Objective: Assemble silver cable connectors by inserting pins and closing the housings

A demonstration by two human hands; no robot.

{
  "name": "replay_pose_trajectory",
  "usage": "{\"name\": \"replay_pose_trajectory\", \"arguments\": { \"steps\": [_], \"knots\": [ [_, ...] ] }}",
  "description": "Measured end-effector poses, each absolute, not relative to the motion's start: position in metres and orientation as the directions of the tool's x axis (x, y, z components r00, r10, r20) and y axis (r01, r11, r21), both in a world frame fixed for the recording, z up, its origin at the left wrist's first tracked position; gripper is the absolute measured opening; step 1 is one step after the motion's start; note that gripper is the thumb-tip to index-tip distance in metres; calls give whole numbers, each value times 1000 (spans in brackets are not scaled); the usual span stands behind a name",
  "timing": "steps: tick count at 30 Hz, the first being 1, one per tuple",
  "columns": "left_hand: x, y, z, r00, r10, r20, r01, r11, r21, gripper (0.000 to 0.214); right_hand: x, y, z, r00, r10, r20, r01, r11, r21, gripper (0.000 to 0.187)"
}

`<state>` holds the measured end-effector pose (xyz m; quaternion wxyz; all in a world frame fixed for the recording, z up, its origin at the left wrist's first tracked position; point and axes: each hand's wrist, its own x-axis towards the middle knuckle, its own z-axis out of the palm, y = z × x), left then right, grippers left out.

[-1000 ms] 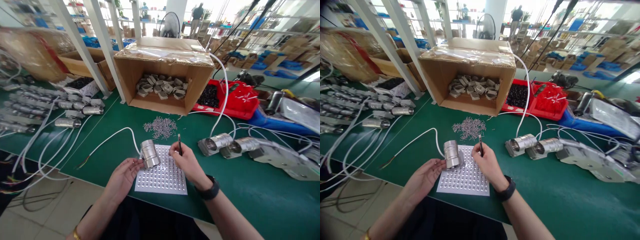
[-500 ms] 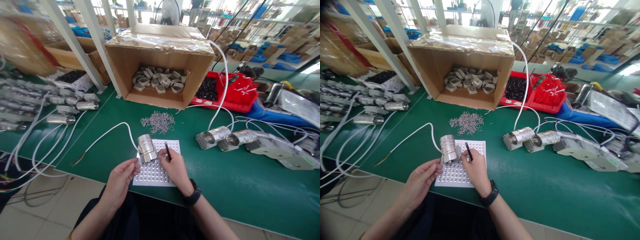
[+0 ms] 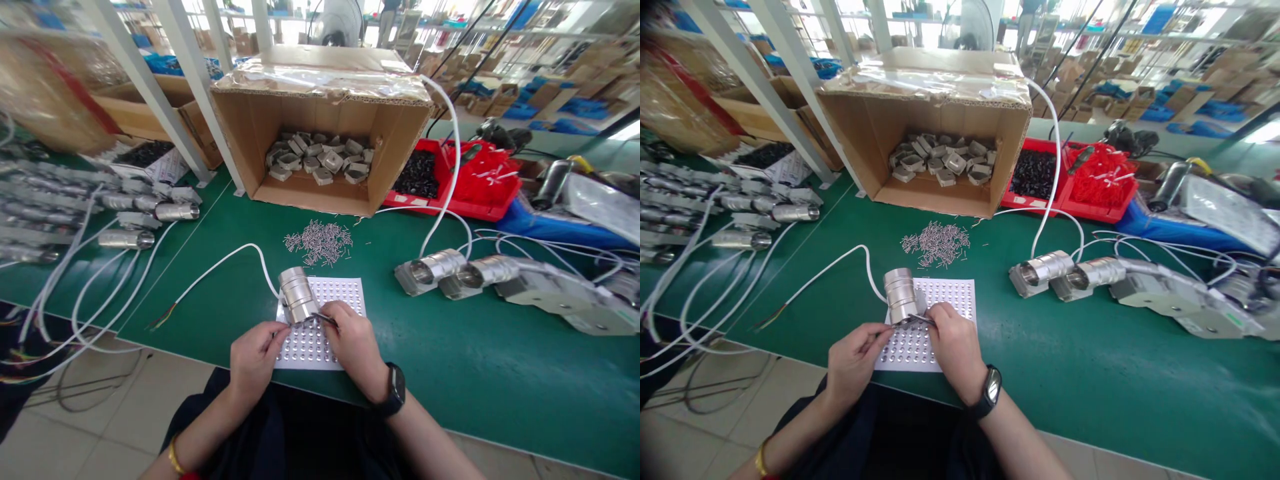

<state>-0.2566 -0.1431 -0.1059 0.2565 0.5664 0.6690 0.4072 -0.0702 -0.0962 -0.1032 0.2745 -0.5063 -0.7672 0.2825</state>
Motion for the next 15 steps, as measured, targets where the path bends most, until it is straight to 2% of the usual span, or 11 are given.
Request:
{"name": "replay_pose_trajectory", "arguments": {
  "steps": [2,7,11,13,15],
  "knots": [
    [-258,-141,-109,-134,979,155,609,-42,792,4,-70,-96,-104,-340,931,129,626,327,-708,22],
    [-268,-135,-107,48,990,131,692,-127,711,5,-71,-95,-103,-347,932,106,648,320,-691,21],
    [-271,-126,-101,82,992,98,721,-127,681,17,-67,-92,-94,-356,931,77,689,317,-652,22],
    [-271,-121,-102,63,998,22,676,-59,735,24,-63,-87,-86,-391,916,92,675,353,-648,37],
    [-271,-116,-107,14,996,-86,594,61,802,30,-59,-80,-79,-489,864,117,609,434,-664,61]
  ]
}}
